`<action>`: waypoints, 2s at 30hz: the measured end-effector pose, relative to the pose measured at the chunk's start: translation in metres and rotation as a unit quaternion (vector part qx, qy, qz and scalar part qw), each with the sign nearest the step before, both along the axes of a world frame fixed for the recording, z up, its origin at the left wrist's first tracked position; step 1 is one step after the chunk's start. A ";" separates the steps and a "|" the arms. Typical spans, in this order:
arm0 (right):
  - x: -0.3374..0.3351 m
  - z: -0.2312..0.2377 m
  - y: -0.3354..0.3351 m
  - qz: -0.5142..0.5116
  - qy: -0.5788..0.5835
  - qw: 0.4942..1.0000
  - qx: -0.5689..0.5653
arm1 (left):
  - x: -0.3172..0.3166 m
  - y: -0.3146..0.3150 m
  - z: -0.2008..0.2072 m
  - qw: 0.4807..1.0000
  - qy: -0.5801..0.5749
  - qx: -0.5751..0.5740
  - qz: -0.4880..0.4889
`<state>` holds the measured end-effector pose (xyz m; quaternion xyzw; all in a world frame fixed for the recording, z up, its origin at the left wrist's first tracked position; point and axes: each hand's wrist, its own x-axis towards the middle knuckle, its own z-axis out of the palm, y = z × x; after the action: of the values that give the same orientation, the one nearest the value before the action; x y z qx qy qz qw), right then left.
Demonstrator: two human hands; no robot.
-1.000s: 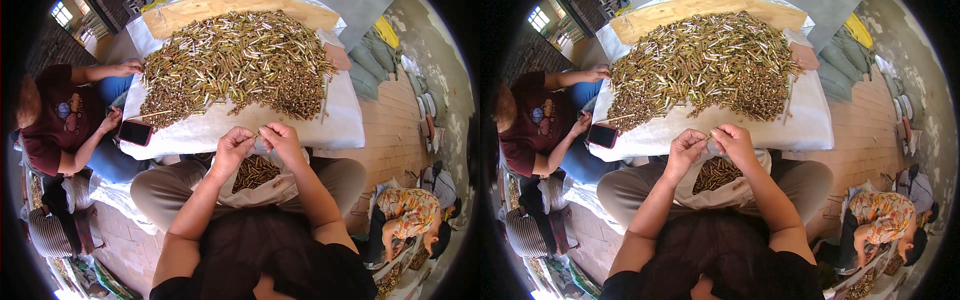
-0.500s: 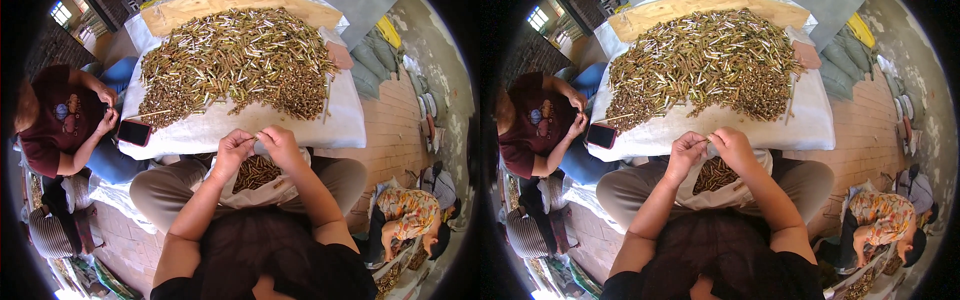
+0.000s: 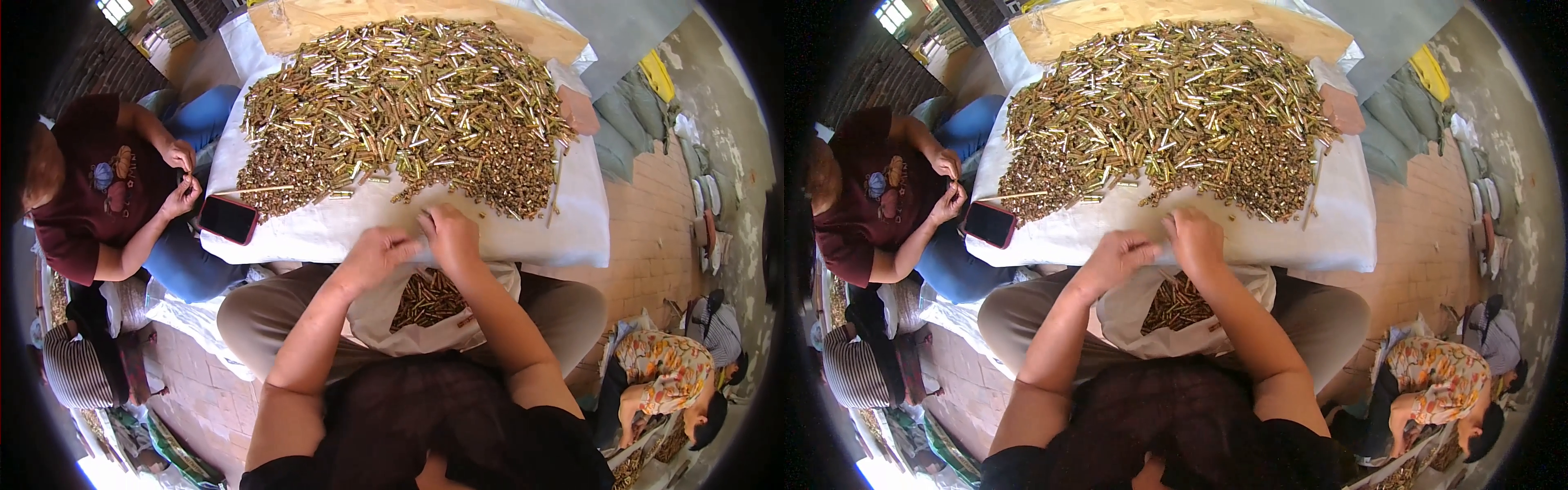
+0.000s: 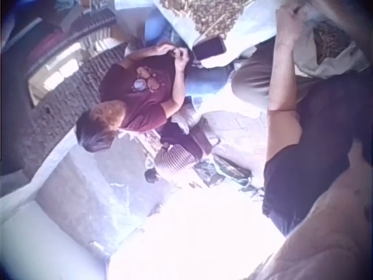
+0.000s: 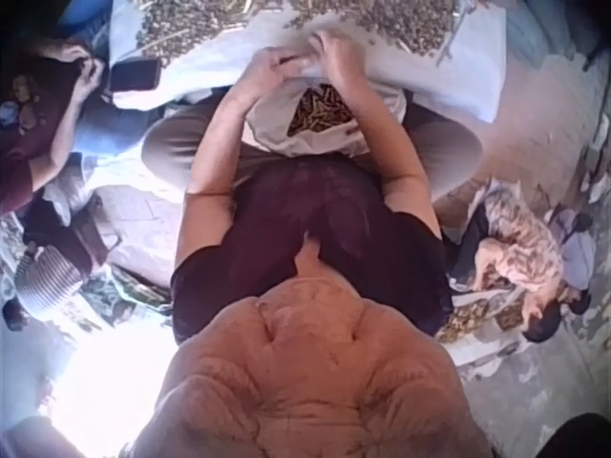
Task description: The person assembles firecracker components by hand, picking pieces from a pile on the table, fitting them together, and placing the assembled items into a bag.
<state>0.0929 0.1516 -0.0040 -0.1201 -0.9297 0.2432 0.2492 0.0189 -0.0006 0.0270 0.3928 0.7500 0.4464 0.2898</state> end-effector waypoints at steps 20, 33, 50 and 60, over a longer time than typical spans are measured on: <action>0.011 0.011 0.014 -0.006 -0.030 0.834 -0.550 | -0.016 0.017 -0.010 0.883 -0.370 0.167 0.236; 0.056 0.041 0.012 0.025 0.022 0.790 -0.612 | 0.047 0.026 0.003 0.890 -0.362 0.233 0.151; 0.051 0.032 0.008 0.015 0.019 0.939 -0.343 | 0.054 0.031 0.001 0.890 -0.338 0.241 0.187; 0.048 0.031 -0.018 -0.016 0.037 0.989 -0.146 | 0.064 0.035 -0.013 0.887 -0.272 0.222 0.300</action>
<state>0.1412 0.1333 0.0268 -0.1613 -0.8725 0.3761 0.2669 0.0831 0.0340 0.0138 0.0662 0.6056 0.7559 0.2395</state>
